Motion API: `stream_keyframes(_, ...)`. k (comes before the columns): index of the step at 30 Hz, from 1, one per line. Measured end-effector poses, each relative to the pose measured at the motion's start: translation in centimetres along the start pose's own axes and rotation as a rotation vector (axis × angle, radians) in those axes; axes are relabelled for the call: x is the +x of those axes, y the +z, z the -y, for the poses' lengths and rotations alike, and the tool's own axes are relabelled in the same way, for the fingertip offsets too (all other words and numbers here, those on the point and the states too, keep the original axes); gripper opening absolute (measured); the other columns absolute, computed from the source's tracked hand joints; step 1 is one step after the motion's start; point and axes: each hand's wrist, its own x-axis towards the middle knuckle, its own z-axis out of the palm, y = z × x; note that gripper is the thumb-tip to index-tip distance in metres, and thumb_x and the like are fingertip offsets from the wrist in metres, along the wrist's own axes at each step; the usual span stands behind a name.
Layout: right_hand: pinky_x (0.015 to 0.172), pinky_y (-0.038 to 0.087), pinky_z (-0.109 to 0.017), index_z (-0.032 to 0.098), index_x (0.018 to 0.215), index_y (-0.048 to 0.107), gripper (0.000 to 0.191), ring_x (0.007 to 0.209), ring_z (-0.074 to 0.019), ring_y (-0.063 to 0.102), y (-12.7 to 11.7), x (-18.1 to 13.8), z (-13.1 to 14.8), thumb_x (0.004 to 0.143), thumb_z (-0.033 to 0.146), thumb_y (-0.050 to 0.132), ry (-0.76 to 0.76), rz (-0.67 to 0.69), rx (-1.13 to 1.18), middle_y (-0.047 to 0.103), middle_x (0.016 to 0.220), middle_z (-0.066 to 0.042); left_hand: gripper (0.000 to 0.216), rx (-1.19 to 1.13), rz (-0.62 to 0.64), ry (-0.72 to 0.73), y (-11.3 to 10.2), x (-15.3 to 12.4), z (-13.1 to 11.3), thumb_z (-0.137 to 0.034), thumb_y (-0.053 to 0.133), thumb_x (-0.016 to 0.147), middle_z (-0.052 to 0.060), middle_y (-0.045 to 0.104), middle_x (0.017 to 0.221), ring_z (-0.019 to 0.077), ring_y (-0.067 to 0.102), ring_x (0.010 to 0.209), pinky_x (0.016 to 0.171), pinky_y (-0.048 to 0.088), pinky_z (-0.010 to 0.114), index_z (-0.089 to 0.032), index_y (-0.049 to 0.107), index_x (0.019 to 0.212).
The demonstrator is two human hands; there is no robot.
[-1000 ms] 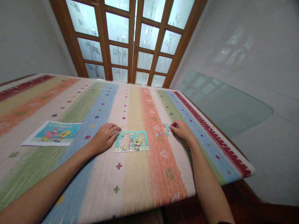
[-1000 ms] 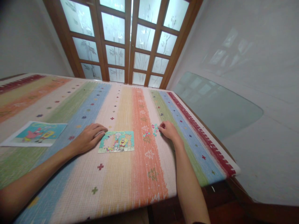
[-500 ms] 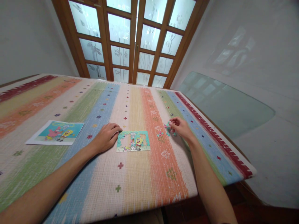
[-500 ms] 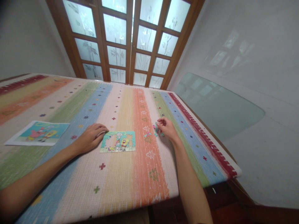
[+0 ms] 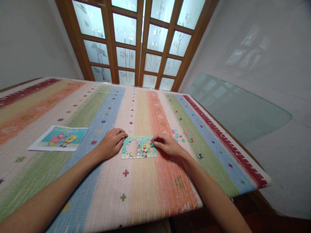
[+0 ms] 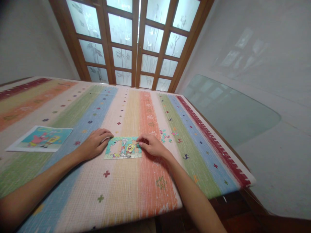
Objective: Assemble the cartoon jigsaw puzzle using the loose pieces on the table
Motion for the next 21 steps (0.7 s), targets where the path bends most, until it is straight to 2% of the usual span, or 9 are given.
stream_keyframes(6,0.073,0.05,-0.032,0.02,0.096,0.07,0.01,0.078,-0.017,0.063,-0.18,-0.02,-0.04,0.089,0.018,0.063,0.016,-0.07,0.006,0.071,0.091,-0.005,0.024,-0.011,0.021,-0.026,-0.06,-0.01,0.04,-0.022,0.04,0.102,0.009,0.064,0.108,0.0265,0.058,0.102,0.089,0.046,0.044,-0.019,0.063,0.107)
stream_keyframes(11,0.076,0.053,-0.034,0.02,0.098,0.067,0.01,0.078,-0.0176,0.066,-0.18,0.12,-0.43,0.09,0.024,0.064,0.068,-0.15,0.074,0.072,0.089,-0.005,0.023,-0.024,0.015,-0.025,-0.14,0.05,-0.05,-0.021,0.041,0.101,0.009,0.065,0.108,0.0269,0.058,0.101,0.089,0.046,0.045,-0.019,0.064,0.106)
stream_keyframes(17,0.078,0.055,-0.034,0.02,0.1,0.067,0.012,0.081,-0.0178,0.07,-0.05,-0.07,-0.44,0.088,0.021,0.064,0.082,-0.111,0.137,0.075,0.092,-0.006,0.023,-0.022,0.015,-0.017,-0.12,0.03,0.03,-0.021,0.041,0.102,0.009,0.065,0.108,0.0267,0.058,0.101,0.088,0.045,0.044,-0.019,0.063,0.107)
stream_keyframes(21,0.076,0.054,-0.032,0.019,0.098,0.068,0.014,0.079,-0.0169,0.068,0.44,0.04,-0.18,0.084,0.02,0.069,0.067,-0.144,0.131,0.074,0.091,-0.005,0.023,-0.009,0.016,-0.008,-0.02,-0.03,0.16,-0.021,0.04,0.102,0.009,0.064,0.108,0.0262,0.058,0.101,0.089,0.045,0.043,-0.019,0.062,0.107)
